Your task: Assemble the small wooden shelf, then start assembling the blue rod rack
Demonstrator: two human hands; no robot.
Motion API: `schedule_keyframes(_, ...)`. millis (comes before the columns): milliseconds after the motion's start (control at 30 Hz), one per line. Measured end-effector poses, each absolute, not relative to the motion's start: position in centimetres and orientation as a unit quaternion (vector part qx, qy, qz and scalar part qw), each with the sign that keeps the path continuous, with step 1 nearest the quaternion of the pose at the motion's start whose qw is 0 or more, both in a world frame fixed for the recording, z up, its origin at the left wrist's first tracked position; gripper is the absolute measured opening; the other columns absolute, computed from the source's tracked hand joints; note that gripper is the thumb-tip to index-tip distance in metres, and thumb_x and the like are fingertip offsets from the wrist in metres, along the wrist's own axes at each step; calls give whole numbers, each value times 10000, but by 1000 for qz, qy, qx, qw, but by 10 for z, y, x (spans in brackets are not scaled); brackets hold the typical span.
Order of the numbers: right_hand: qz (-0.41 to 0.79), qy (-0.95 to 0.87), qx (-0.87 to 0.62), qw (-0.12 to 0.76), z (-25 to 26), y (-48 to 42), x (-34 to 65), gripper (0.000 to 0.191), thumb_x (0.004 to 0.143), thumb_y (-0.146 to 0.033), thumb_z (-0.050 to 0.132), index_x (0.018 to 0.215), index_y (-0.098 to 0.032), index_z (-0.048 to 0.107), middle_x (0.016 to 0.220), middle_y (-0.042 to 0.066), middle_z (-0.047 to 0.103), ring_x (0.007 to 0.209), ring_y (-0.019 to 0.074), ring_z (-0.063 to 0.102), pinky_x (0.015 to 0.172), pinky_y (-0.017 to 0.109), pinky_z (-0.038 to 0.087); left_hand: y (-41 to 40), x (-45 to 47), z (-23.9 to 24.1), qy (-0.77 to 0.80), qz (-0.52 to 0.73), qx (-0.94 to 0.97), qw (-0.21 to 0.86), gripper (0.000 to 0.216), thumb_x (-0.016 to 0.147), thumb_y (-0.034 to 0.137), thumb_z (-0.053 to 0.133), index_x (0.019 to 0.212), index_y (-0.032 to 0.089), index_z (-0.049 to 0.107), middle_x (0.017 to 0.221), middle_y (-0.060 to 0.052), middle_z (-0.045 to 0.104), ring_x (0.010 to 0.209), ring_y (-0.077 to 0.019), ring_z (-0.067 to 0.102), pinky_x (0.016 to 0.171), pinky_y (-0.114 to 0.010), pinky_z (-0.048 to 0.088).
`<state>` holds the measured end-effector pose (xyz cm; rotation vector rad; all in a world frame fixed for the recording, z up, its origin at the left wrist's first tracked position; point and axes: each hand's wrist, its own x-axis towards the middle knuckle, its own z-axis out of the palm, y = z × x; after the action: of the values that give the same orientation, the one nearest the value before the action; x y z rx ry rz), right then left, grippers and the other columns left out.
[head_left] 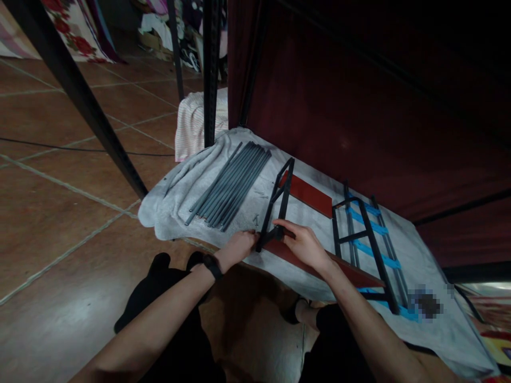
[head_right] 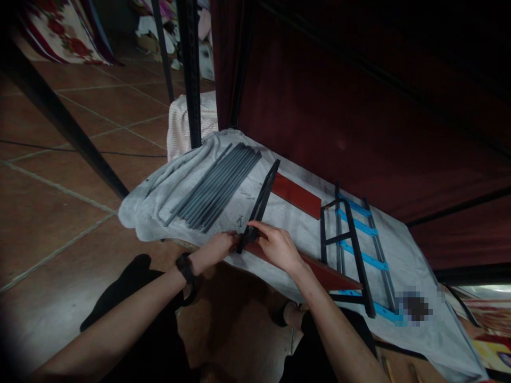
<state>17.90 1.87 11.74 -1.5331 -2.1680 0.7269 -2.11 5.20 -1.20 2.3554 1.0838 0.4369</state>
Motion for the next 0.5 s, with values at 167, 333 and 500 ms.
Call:
schedule_keyframes(167,260,-774,-544,193,114,20,180,511,841,-117,504,1278,-353,623,1188,-57,718,1048,183,693,930,329,533,51,-22,-9,394,180,851,297,241,876,77,470,1026,156,642,977,-81,686,868,-199,655,798,-302,493)
schedule_keyframes(333,261,-777,-542,188,113,21,179,502,845,-120,509,1273,-353,630,1194,-58,717,1081,190,684,958,336,528,49,-22,-9,400,170,857,277,268,880,35,412,986,140,635,956,-113,684,851,-211,660,800,-325,494)
schedule_keyframes(500,257,-778,-545,176,114,21,177,523,838,-110,501,1283,-357,624,1190,-58,719,1064,188,690,941,334,534,48,-21,-10,412,172,848,285,228,870,72,487,1047,155,604,937,-89,681,867,-214,669,770,-303,499)
